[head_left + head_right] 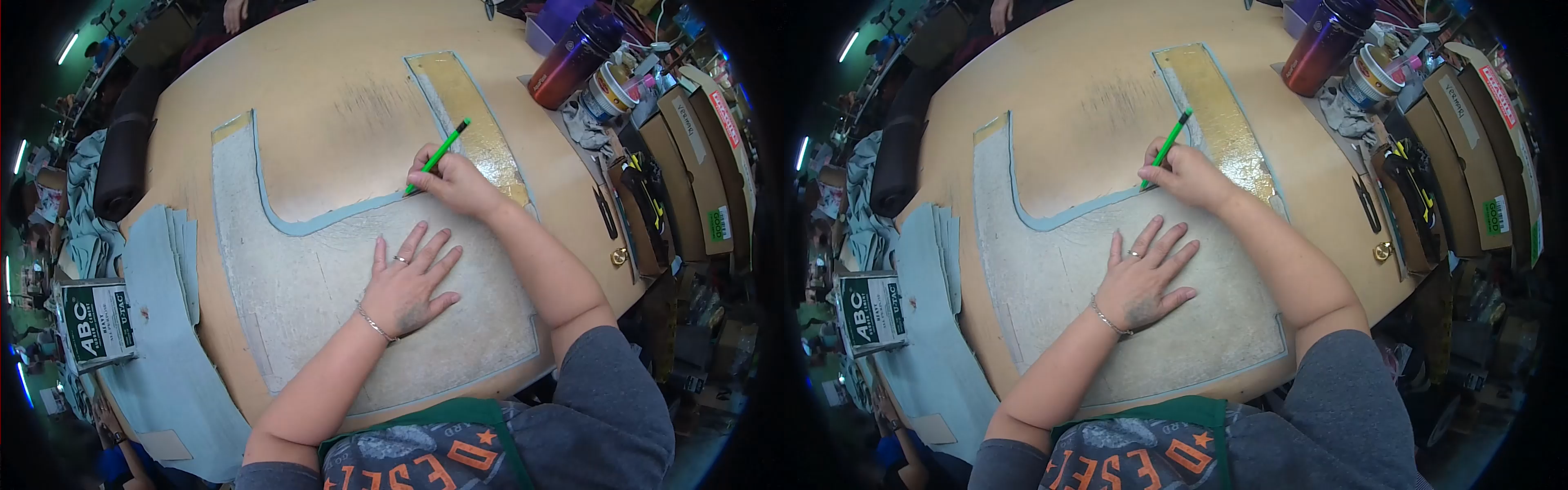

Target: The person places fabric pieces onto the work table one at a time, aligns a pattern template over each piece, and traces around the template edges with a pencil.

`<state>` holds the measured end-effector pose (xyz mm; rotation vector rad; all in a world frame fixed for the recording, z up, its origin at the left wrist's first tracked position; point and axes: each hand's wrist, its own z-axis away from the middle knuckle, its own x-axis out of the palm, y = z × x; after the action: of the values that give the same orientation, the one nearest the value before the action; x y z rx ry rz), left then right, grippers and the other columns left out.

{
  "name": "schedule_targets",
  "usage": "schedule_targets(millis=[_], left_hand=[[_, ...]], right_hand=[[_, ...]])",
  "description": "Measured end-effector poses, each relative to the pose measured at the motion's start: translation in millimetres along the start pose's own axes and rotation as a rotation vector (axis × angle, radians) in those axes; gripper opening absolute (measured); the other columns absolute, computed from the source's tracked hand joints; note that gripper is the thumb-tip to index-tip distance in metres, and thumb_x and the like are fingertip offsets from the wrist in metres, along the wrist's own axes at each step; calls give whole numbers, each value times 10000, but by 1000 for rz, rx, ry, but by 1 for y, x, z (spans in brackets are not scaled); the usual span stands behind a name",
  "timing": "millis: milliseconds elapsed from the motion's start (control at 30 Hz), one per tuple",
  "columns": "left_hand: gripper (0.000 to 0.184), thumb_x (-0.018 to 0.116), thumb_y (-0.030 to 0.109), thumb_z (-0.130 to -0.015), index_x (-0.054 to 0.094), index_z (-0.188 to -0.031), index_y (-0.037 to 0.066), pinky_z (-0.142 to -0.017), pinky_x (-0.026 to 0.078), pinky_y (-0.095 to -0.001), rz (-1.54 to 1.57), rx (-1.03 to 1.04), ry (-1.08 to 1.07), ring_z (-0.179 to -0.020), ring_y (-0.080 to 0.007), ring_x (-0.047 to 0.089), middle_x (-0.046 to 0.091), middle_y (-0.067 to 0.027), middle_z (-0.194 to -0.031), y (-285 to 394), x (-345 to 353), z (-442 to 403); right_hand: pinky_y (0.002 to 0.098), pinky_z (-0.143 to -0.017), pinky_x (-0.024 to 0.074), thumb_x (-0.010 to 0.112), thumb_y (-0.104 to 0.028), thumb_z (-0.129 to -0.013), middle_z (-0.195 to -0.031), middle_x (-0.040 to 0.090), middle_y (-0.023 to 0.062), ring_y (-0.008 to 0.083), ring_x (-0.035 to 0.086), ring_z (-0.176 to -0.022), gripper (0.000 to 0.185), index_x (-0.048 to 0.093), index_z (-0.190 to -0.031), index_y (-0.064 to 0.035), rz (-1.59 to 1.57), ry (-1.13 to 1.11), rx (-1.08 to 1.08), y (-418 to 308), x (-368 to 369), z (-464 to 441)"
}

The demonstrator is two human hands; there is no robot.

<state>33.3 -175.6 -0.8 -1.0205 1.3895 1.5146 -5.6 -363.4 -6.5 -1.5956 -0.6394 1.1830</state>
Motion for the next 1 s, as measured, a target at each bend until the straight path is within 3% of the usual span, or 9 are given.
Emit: schedule_targets(millis=[167,300,500,600,733,833,900,933,1000], left_hand=[[576,498,505,-779,382,-1281,247,-946,180,-641,-3,-21,-27,-1306,-240,164,274,-5,-1375,3,-3,-1],[576,499,517,-776,394,-1273,246,-953,167,-637,1,-37,-45,-1306,-239,164,285,-4,-1371,3,-3,-2],[593,516,541,-754,407,-1263,256,-959,153,-632,12,-62,-110,-1306,-233,166,293,2,-1368,4,-8,-7],[577,555,504,-746,418,-1254,269,-954,146,-641,57,-87,-136,-1306,-234,167,276,12,-1377,5,-12,-9],[458,603,388,-746,513,-1145,181,-929,274,-548,76,-90,-80,-1197,-224,351,435,-8,-1245,9,-27,-22],[358,607,313,-751,560,-1048,119,-873,357,-466,117,-87,3,-1075,-211,463,534,-14,-1105,-1,-35,-54],[306,603,276,-754,573,-998,92,-829,387,-430,130,-76,176,-1000,-205,505,569,-13,-1023,-15,-34,-105],[316,583,280,-772,562,-1023,89,-851,384,-428,138,-92,223,-1045,-225,482,554,-34,-1070,-24,-34,-133],[380,521,330,-813,511,-1112,95,-907,349,-460,41,-141,334,-1153,-266,400,483,-63,-1197,-47,-28,-193]], right_hand=[[228,-619,423,548,-144,-853,-743,546,1,91,543,-688,125,462,-825,-58,73,-186,-17,33,-63,-24],[192,-561,426,523,-200,-873,-761,558,-25,74,579,-725,124,447,-842,-107,49,-235,295,18,-97,-56],[209,-548,456,569,-248,-836,-774,559,-13,79,571,-696,175,478,-903,-114,92,-304,216,31,-120,-155],[235,-558,476,590,-271,-817,-765,566,-10,109,581,-671,204,501,-909,-113,86,-240,157,42,-125,-203],[189,-543,434,579,-292,-831,-784,573,0,72,564,-677,223,513,-901,-91,-84,54,5,80,-135,-243],[302,-506,516,546,-125,-843,-696,592,99,195,612,-586,96,501,-909,-71,-336,341,-110,102,-131,-246],[233,-540,471,575,-235,-830,-744,575,44,118,571,-624,194,507,-888,-63,-293,404,-87,111,-131,-247],[198,-558,449,589,-290,-824,-769,566,16,79,551,-643,250,510,-878,-59,-267,440,-76,115,-134,-247],[207,-556,449,600,-274,-817,-752,559,24,86,544,-627,246,511,-862,-49,-260,429,-98,118,-132,-246]])
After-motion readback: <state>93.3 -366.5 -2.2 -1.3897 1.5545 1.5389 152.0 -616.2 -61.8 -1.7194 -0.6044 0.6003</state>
